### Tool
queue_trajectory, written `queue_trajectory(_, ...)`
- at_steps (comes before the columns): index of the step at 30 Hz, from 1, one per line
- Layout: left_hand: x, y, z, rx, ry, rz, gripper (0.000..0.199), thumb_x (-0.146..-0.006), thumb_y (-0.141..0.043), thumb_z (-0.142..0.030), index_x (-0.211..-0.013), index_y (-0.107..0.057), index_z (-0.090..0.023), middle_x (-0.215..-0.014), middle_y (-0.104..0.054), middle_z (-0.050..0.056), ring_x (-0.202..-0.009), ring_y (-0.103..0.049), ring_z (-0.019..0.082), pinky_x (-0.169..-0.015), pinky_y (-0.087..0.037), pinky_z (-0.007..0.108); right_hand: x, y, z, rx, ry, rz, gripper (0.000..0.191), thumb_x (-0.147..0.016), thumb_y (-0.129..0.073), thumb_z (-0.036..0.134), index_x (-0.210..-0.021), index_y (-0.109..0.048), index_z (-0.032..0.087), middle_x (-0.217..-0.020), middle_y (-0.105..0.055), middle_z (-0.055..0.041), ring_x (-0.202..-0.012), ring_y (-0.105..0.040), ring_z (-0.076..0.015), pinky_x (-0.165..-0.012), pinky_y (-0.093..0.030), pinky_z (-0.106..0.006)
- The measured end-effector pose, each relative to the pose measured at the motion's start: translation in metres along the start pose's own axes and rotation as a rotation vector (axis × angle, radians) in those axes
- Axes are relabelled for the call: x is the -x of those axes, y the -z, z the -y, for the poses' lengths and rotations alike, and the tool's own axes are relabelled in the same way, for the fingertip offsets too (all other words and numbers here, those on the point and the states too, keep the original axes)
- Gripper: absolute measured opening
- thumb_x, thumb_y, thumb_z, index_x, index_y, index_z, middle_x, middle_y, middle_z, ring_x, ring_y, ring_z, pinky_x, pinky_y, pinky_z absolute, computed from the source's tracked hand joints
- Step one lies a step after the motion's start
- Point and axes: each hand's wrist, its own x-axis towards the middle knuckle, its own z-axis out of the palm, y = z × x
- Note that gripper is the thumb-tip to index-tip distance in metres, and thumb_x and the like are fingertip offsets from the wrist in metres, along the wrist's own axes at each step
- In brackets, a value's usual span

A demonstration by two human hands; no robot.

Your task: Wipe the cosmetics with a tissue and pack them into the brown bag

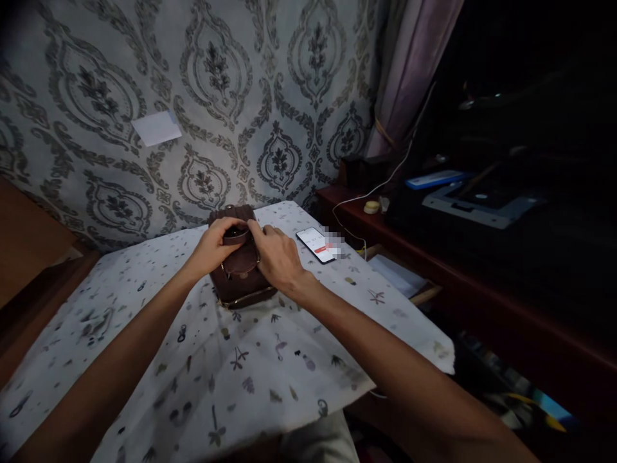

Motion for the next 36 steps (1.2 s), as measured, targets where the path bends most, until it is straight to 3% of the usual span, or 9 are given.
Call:
queue_trajectory(4,0.002,0.003,-0.003,-0.024,-0.032,0.015,0.025,-0.086,-0.064,-0.029,-0.110,-0.064,-0.020,-0.113,-0.069,0.007,-0.108,-0.059,0.025,-0.095,-0.045,0.037,0.007,-0.013,-0.006,-0.152,-0.044,-0.125,0.055,-0.081,-0.051,0.008,-0.134,-0.053,0.020,-0.111,-0.068,-0.0130,-0.100,-0.064,-0.0300,-0.081,-0.052,-0.040)
queue_trajectory(10,0.009,0.013,-0.005,-0.077,-0.092,0.166,0.063,-0.074,-0.080,-0.044,-0.129,-0.054,-0.023,-0.129,-0.061,0.010,-0.122,-0.053,0.031,-0.102,-0.041,0.043,0.019,-0.034,-0.014,-0.362,-0.040,-0.273,0.046,-0.081,-0.055,0.016,-0.127,-0.058,0.020,-0.113,-0.067,-0.0117,-0.106,-0.062,-0.0284,-0.082,-0.056,-0.041)
queue_trajectory(14,0.014,0.014,-0.001,-0.087,-0.123,0.185,0.072,-0.072,-0.082,-0.042,-0.134,-0.050,-0.024,-0.137,-0.057,0.012,-0.130,-0.050,0.033,-0.108,-0.039,0.044,0.021,-0.038,-0.020,-0.468,0.006,-0.296,0.046,-0.080,-0.055,0.014,-0.126,-0.059,0.022,-0.116,-0.067,-0.0096,-0.106,-0.063,-0.0262,-0.085,-0.056,-0.042)
queue_trajectory(24,0.013,0.014,-0.005,-0.126,-0.125,0.222,0.074,-0.074,-0.078,-0.037,-0.139,-0.046,-0.026,-0.142,-0.053,0.012,-0.133,-0.047,0.034,-0.110,-0.038,0.047,0.019,-0.046,-0.026,-0.744,-0.140,-0.297,0.043,-0.078,-0.063,0.023,-0.121,-0.060,0.021,-0.113,-0.069,-0.0089,-0.103,-0.066,-0.0240,-0.078,-0.057,-0.038)
queue_trajectory(27,0.013,0.013,-0.004,-0.127,-0.132,0.222,0.075,-0.074,-0.078,-0.038,-0.140,-0.045,-0.025,-0.142,-0.052,0.013,-0.134,-0.046,0.034,-0.111,-0.038,0.046,0.027,-0.051,-0.024,-0.846,-0.193,-0.295,0.039,-0.087,-0.061,0.034,-0.124,-0.058,0.021,-0.118,-0.068,-0.0102,-0.110,-0.064,-0.0239,-0.089,-0.055,-0.042)
queue_trajectory(32,0.013,0.014,-0.002,-0.102,-0.113,0.218,0.076,-0.074,-0.079,-0.043,-0.139,-0.046,-0.021,-0.141,-0.053,0.015,-0.131,-0.048,0.033,-0.110,-0.038,0.045,0.043,-0.066,-0.011,-0.834,-0.174,-0.269,0.058,-0.094,-0.055,0.046,-0.144,-0.043,0.021,-0.146,-0.052,-0.0152,-0.135,-0.049,-0.0253,-0.112,-0.041,-0.049)
queue_trajectory(36,0.005,0.013,0.001,-0.041,-0.085,0.174,0.060,-0.082,-0.070,-0.039,-0.136,-0.051,-0.021,-0.131,-0.061,0.012,-0.123,-0.054,0.029,-0.104,-0.042,0.042,0.049,-0.077,-0.001,-0.777,-0.216,-0.283,0.062,-0.099,-0.045,0.047,-0.155,-0.032,0.023,-0.154,-0.044,-0.0136,-0.144,-0.040,-0.0248,-0.119,-0.034,-0.051)
